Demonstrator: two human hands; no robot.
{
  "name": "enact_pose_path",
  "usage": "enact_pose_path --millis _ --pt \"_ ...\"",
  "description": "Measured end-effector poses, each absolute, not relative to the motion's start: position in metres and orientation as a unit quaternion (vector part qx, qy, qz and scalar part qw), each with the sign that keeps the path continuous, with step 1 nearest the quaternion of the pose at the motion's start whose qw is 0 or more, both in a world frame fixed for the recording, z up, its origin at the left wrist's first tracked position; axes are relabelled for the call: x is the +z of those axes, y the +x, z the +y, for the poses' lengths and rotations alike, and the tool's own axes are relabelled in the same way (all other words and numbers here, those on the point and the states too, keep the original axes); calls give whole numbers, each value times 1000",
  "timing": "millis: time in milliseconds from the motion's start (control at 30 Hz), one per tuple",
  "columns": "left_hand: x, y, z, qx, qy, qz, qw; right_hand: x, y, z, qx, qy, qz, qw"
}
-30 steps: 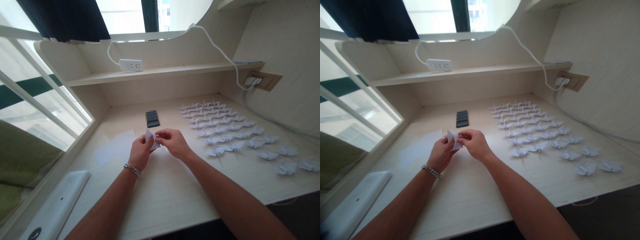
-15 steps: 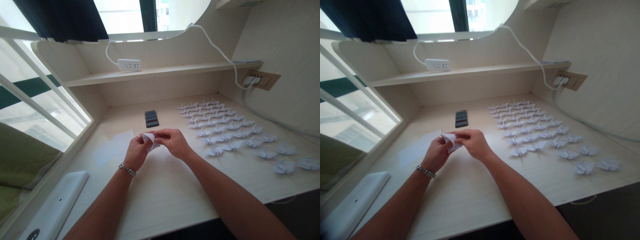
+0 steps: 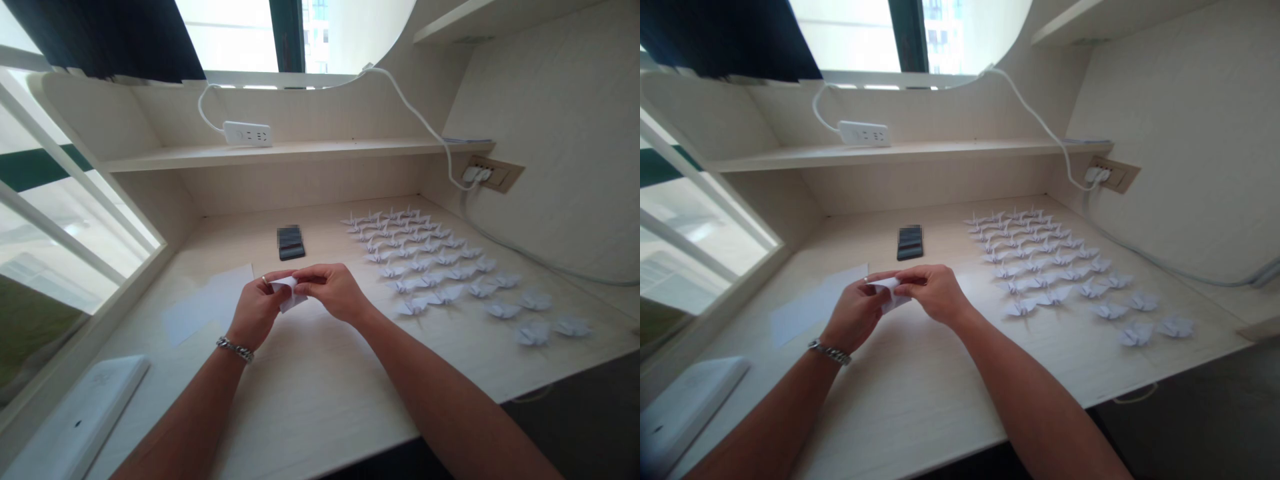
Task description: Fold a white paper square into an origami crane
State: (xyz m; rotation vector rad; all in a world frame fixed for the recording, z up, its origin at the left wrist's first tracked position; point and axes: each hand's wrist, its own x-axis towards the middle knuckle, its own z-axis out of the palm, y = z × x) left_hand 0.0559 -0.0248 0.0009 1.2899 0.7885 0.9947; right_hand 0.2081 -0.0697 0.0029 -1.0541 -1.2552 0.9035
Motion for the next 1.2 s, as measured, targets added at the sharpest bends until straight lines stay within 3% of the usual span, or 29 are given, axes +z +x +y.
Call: enact_pose_path --millis 533,867,1200 --pt "8 58 -30 430 655 387 487 -2 207 -66 412 -452 -508 606" --pt "9 58 -33 429 645 382 504 -4 206 -65 379 -480 -499 614" --pt "8 62 -36 440 556 379 594 -7 206 -63 355 -510 -472 625"
